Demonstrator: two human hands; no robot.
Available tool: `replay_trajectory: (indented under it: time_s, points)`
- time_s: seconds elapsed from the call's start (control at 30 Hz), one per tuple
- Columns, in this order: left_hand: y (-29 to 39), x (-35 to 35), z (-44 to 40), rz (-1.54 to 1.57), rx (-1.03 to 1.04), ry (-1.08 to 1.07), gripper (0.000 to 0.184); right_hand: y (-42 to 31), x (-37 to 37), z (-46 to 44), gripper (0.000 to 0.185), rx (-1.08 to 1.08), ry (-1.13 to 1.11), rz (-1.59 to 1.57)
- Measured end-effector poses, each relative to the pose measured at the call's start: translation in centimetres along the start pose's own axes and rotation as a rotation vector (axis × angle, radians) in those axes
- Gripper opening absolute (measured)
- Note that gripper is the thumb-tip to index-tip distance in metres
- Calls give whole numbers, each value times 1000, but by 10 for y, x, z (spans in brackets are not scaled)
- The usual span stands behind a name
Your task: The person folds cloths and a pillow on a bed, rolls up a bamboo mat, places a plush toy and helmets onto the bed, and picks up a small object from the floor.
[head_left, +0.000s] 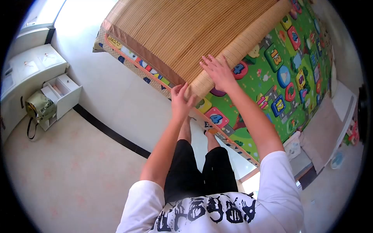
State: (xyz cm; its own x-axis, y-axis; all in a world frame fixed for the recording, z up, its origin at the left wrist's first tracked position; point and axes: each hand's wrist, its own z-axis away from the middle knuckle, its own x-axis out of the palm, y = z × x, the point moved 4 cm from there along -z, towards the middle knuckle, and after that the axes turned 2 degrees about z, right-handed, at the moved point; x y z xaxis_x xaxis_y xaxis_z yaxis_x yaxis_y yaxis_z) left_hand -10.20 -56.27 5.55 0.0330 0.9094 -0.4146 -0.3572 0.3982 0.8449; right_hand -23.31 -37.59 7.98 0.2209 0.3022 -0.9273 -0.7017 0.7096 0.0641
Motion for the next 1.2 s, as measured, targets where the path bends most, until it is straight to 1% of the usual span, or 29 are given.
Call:
replay_trajectory:
  time_s: [0.03,0.1,0.13,0.23,0.33,0.4,0.43,0.53,0.63,0.67,0.73,0.83,0.93,1.07,1.13,1.2]
  points:
    - [15,-2,4,-97,47,-20,86,2,-12,-7,102,-25,-104,-24]
    - [40,1,12,-296,139,-59,98,4,-27,-23,102,-57,-140,-51]
    - [42,5,12,-376,134,-32,112,5,-28,-31,101,-73,-157,-67]
    - [52,9,0,-494,90,29,110,12,-32,-44,105,-147,-123,-243]
    - [45,19,-20,-578,7,-10,103,32,-42,-33,94,-227,-103,-221]
    - [47,20,-23,-590,-31,-50,95,65,-12,-10,74,-101,112,-226]
    - [48,19,-23,-597,-52,-66,91,74,-11,-5,65,-42,222,-228]
    - [53,17,-19,-584,-75,-65,82,81,-15,-9,35,-24,275,-180]
    - [56,18,-18,-620,-111,-67,73,81,-17,-8,21,0,297,-185]
    - [59,19,-15,-618,-86,-70,68,81,-18,-4,20,1,300,-204]
    - [64,26,-8,-614,-97,-128,67,86,-15,6,19,4,313,-240]
    - [70,51,17,-557,-80,-173,65,93,-2,34,19,16,208,-203]
    - [77,94,52,-497,-90,-242,61,102,15,79,21,-17,51,-117]
    - [69,163,115,-459,-109,-352,59,107,48,160,24,-24,-18,-114]
    - [75,193,145,-462,-167,-402,56,107,64,200,25,-23,-47,-129]
    - [80,217,172,-446,-176,-437,55,106,76,239,25,-5,-39,-163]
